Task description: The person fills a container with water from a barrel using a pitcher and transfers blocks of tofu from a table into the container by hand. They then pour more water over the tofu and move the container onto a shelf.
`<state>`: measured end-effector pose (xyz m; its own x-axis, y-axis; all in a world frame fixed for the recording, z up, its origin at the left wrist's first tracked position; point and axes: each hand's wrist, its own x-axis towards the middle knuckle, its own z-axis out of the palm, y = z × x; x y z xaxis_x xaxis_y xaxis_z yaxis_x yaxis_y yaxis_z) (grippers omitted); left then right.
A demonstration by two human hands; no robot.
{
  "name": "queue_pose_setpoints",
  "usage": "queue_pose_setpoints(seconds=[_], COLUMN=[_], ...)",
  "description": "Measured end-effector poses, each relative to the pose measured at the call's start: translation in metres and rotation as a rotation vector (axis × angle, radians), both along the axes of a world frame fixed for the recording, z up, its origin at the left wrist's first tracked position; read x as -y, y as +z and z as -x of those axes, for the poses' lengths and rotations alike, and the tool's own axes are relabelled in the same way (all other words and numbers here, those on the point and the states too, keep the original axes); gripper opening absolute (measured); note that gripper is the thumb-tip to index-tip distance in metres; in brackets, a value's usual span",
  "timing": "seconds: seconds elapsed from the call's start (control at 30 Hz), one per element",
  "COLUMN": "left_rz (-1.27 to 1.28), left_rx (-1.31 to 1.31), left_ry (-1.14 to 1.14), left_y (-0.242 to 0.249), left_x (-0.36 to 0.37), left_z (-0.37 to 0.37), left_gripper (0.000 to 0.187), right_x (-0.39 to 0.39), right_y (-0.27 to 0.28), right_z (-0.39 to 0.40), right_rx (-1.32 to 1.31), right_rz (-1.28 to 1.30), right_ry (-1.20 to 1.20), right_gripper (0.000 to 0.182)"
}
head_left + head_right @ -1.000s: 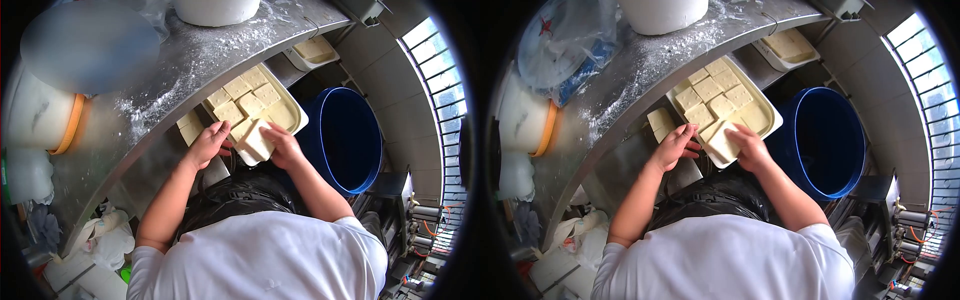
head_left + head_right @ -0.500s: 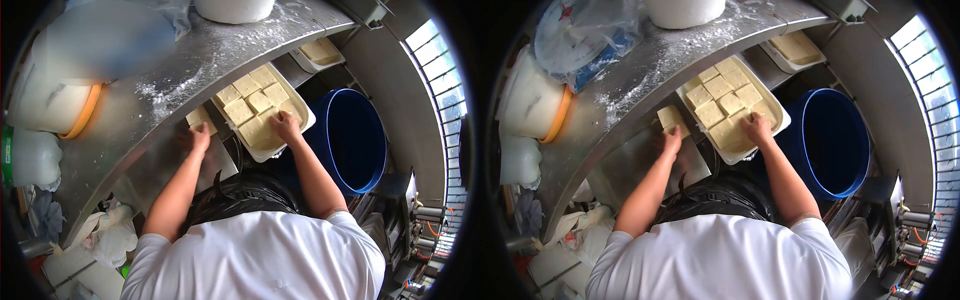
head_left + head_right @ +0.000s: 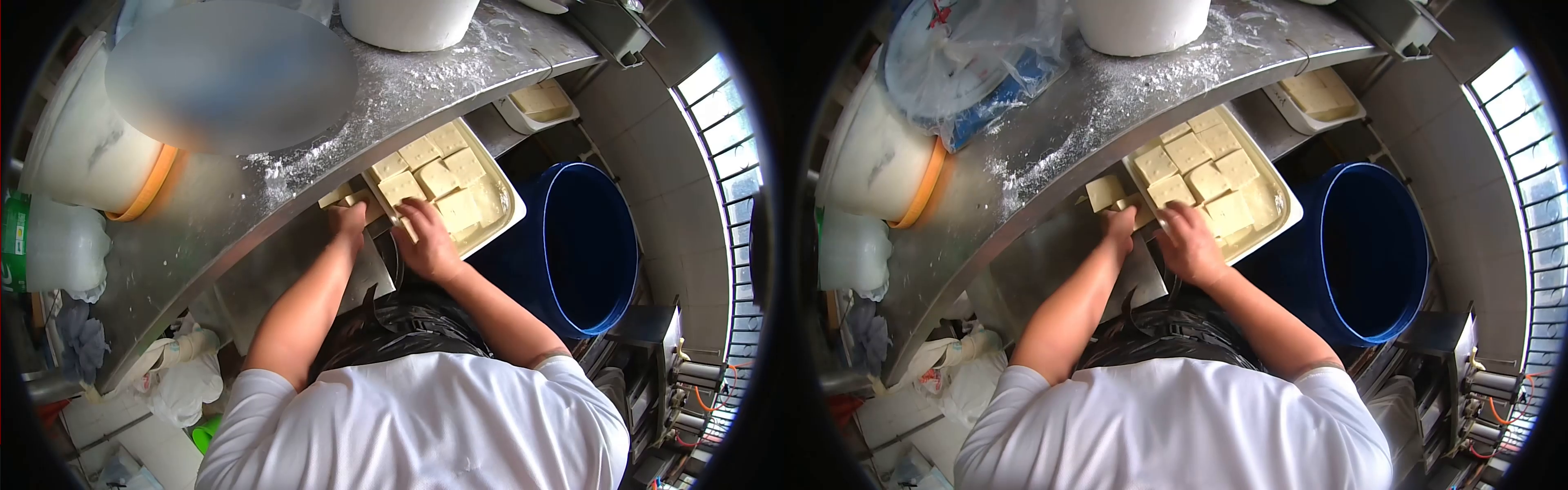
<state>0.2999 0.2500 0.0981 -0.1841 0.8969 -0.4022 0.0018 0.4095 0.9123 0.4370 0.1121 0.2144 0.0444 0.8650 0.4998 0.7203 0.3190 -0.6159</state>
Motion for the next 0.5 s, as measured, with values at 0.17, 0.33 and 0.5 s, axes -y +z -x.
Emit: queue_pose_setpoints(seconds=[0.17,0.33,0.5], left_rz=[-0.221,0.044,0.216], left_rx=[-0.121,0.503,0.791], left_ry=[-0.227,-0.275,-0.379], left_y=[-0.051,-0.001,0.044], left_x=[-0.006,0.009,0.018], left_z=[0.014,0.065,0.072], left_gripper=[0.041,0.051,0.047], right_x=[-0.009,-0.026,-0.042], right_y=[-0.005,-0.019,-0.007], right_z=[0.017,0.006,0.014], right_rx=[-0.089,-0.379,-0.587], right_rz=[0.099,0.331,0.445], right_ry=[0.12,-0.011,-0.011], right_gripper=[0.035,0.039,0.055])
